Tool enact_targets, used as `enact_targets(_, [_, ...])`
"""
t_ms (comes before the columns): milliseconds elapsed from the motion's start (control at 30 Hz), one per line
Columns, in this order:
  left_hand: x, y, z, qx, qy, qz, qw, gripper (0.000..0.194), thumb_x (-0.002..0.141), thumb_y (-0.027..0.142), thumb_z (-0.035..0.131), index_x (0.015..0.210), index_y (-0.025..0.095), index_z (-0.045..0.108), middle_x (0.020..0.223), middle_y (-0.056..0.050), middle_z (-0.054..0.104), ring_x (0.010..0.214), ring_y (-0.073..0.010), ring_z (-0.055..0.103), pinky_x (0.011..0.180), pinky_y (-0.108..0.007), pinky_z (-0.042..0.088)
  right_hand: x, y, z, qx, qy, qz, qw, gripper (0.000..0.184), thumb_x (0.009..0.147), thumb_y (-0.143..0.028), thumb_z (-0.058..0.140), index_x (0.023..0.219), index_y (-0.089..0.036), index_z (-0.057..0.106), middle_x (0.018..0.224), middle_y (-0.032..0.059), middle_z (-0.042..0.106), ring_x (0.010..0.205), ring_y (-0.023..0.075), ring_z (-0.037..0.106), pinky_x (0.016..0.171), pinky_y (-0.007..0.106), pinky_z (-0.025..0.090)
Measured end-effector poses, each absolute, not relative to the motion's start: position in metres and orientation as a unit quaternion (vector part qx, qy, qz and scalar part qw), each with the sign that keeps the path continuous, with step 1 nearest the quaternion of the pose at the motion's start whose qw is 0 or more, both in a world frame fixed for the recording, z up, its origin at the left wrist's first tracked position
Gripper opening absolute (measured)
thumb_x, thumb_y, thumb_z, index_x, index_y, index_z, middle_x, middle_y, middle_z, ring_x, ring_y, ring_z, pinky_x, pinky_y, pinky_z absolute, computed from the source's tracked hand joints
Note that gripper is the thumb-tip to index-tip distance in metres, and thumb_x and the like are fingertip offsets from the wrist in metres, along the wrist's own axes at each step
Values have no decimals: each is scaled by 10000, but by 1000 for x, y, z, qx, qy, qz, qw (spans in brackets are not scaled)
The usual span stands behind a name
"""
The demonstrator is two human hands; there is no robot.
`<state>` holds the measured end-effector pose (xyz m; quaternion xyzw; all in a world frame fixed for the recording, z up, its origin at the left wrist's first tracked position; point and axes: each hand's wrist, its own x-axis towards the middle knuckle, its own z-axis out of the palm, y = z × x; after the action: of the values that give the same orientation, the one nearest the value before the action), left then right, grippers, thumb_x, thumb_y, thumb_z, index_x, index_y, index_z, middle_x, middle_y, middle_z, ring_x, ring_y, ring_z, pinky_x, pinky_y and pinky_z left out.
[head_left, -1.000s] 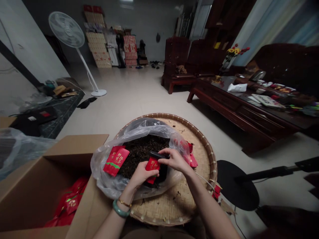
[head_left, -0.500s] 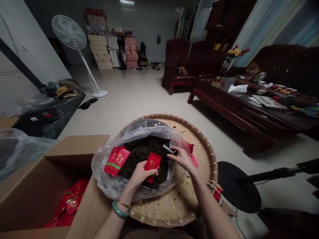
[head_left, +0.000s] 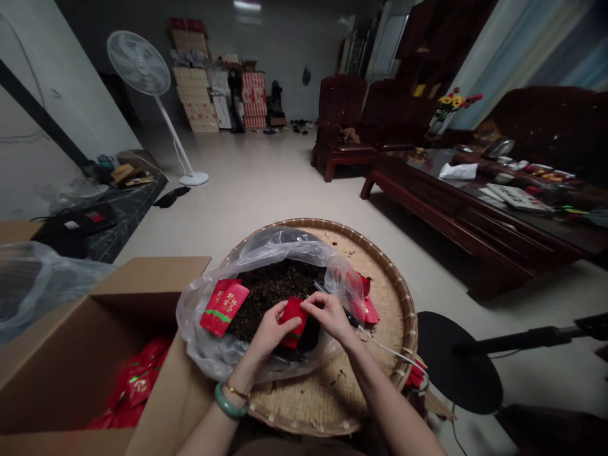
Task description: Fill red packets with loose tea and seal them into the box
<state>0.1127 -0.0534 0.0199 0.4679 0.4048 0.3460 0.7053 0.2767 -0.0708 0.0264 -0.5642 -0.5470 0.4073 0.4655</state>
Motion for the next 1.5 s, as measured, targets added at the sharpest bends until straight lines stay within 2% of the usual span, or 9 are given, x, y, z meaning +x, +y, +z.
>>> enact_targets(200, [116, -47, 29, 468, 430, 401, 659, 253, 594, 344, 772, 704, 120, 725, 658, -36, 701, 605, -135, 601, 584, -217, 455, 278, -78, 34, -553, -559, 446, 428, 206, 739, -339, 631, 646, -161, 677, 609, 8, 635, 583, 131, 548, 570, 241, 405])
enact_targets(367, [121, -51, 23, 429, 438, 432, 661, 315, 614, 422, 747, 707, 121, 725, 640, -25, 699, 567, -120, 578, 570, -218, 445, 273, -82, 32, -529, -531, 501, 432, 238, 674, -375, 701, 750, -164, 621, 692, -12, 625, 623, 119, 546, 600, 234, 433])
enact_targets(500, [117, -53, 20, 400, 437, 433, 679, 412, 665, 486, 689, 831, 111, 725, 807, -97, 736, 717, -187, 651, 676, -280, 497, 272, -83, 17, -527, -502, 541, 422, 319, 601, -406, 759, 689, -174, 558, 639, -33, 581, 544, 100, 510, 475, 201, 410])
enact_targets(600, [112, -50, 15, 405, 447, 444, 662, 480, 745, 517, 588, 1017, 135, 689, 1104, -148, 683, 966, -254, 639, 749, -325, 512, 283, -77, 6, -558, -406, 512, 512, 391, 598, -507, 732, 677, -188, 519, 544, -59, 512, 425, 82, 443, 364, 188, 363])
enact_targets(800, [103, -46, -2, 616, 531, 452, 365, 280, 819, 289, 495, 1004, 179, 674, 1091, -102, 670, 1030, -236, 596, 837, -345, 491, 270, -67, 36, -544, -326, 415, 653, 418, 728, -588, 594, 925, -225, 521, 779, 3, 600, 633, 136, 599, 530, 264, 546])
enact_targets(933, [85, -37, 4, 676, 547, 426, 248, 283, 810, 228, 502, 1029, 164, 670, 1114, -128, 642, 1065, -280, 554, 953, -426, 411, 234, -69, 68, -365, -486, 595, 526, 769, 636, -484, 748, 1299, -290, 409, 1235, 92, 562, 1004, 218, 627, 809, 379, 559])
enact_targets(1000, [69, -30, 11, 698, 591, 387, 118, 313, 859, 209, 432, 1074, 158, 654, 1177, -142, 605, 1114, -292, 506, 983, -455, 370, 231, -68, 71, -370, -474, 603, 525, 676, 684, -492, 712, 1271, -282, 451, 1299, 105, 520, 1101, 230, 591, 901, 411, 515])
enact_targets(1233, [25, -13, 14, 704, 694, 150, -25, 402, 844, 337, 533, 1196, 149, 584, 1137, -136, 618, 954, -311, 536, 815, -413, 432, 262, -73, 40, -472, -417, 602, 491, 469, 694, -557, 679, 980, -188, 633, 944, 84, 683, 913, 218, 667, 795, 390, 545])
enact_targets(1500, [21, -14, 15, 742, 662, 98, -45, 325, 843, 297, 512, 1092, 117, 618, 1057, -147, 675, 919, -292, 606, 801, -364, 426, 264, -74, 27, -498, -415, 585, 486, 481, 660, -571, 693, 928, -173, 658, 849, 71, 699, 774, 179, 676, 662, 309, 540])
